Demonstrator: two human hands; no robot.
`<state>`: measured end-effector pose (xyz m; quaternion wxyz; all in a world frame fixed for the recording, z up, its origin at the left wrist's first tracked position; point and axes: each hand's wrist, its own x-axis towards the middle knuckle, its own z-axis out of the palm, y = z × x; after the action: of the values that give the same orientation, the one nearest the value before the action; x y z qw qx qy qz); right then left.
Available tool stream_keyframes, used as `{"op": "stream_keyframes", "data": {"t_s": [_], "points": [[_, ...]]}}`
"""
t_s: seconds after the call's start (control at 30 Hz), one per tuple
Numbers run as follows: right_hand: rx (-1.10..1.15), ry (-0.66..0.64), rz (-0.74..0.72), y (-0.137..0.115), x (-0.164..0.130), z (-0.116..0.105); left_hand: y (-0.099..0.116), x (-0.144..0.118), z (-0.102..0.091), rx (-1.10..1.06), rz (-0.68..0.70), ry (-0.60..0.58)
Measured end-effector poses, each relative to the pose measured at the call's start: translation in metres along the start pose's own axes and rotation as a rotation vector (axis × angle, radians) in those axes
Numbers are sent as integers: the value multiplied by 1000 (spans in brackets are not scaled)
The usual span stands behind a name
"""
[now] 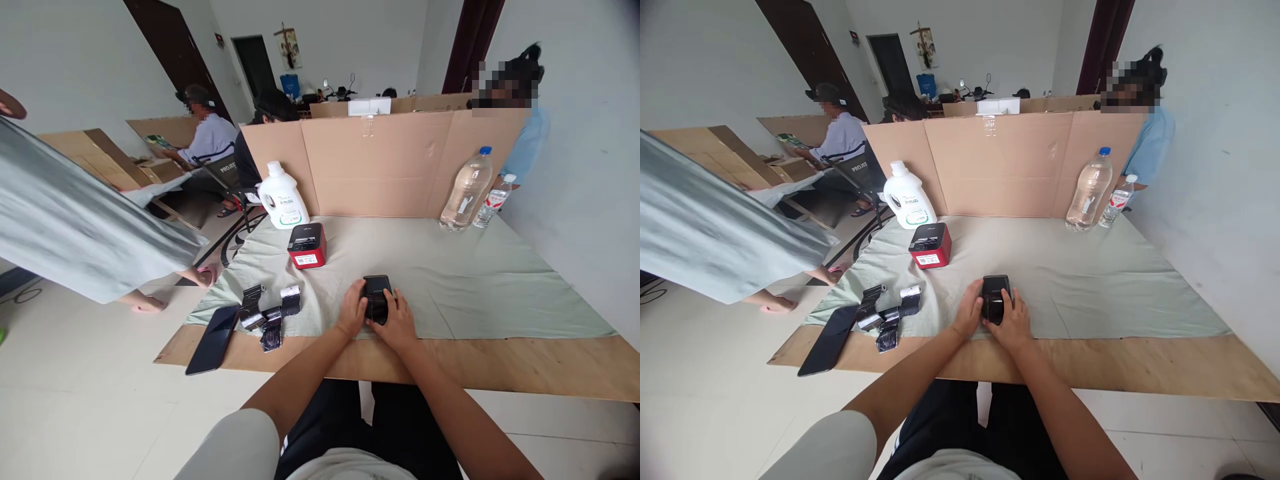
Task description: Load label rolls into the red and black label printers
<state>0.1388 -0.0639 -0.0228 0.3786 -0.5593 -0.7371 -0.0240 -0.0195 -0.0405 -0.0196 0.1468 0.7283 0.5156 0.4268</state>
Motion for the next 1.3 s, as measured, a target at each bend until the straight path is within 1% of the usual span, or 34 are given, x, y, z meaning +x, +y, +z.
{"op": "stream_keyframes", "data": {"t_s": [0.07,0.1,0.13,0.2,0.27,0.33,0.37,0.43,0.5,0.53,0.6,0.67,0.73,0.8,0.87,0.97,1.03,1.07,1.13,1.17,1.2,1.23,1.3], "points": [[-4,37,83,-4,1,5,-10,0,3,-74,-142,164],[-9,41,110,-7,2,7,-14,0,4,-103,-186,210],[-16,32,125,-11,5,8,-17,-1,5,-126,-202,221],[-38,6,142,-19,9,10,-18,-1,5,-144,-183,175],[-51,-14,156,-21,15,9,-16,-1,4,-122,-167,117],[-36,-15,162,-13,23,8,-12,-2,4,-64,-166,52],[-24,-8,160,-4,29,7,-11,-2,4,-19,-162,12],[-16,23,160,23,46,3,-7,-1,6,99,-124,-99],[-48,65,193,60,71,-3,-4,-1,8,226,-53,-248],[-78,87,231,81,85,-6,-2,-1,9,281,-16,-323],[-145,103,361,124,113,-15,1,0,10,364,31,-444],[-209,113,517,162,137,-22,3,0,11,423,39,-509],[-274,100,640,194,151,-28,4,0,10,460,30,-539],[-303,59,723,216,155,-32,4,1,9,471,26,-559],[-301,15,756,229,153,-34,5,1,8,463,21,-572],[-302,-26,743,233,146,-38,7,2,6,436,5,-573],[-349,3,702,225,142,-41,9,1,4,396,-8,-567],[-383,49,662,219,141,-42,10,1,3,369,-12,-563],[-407,139,504,201,137,-41,11,-1,3,309,-19,-544],[-393,152,406,190,134,-38,11,-2,3,279,-21,-530],[-367,143,309,178,130,-35,11,-3,3,249,-23,-513],[-328,108,213,165,125,-30,11,-4,4,217,-24,-493],[-222,-5,45,138,114,-20,11,-5,6,138,-41,-442]]}}
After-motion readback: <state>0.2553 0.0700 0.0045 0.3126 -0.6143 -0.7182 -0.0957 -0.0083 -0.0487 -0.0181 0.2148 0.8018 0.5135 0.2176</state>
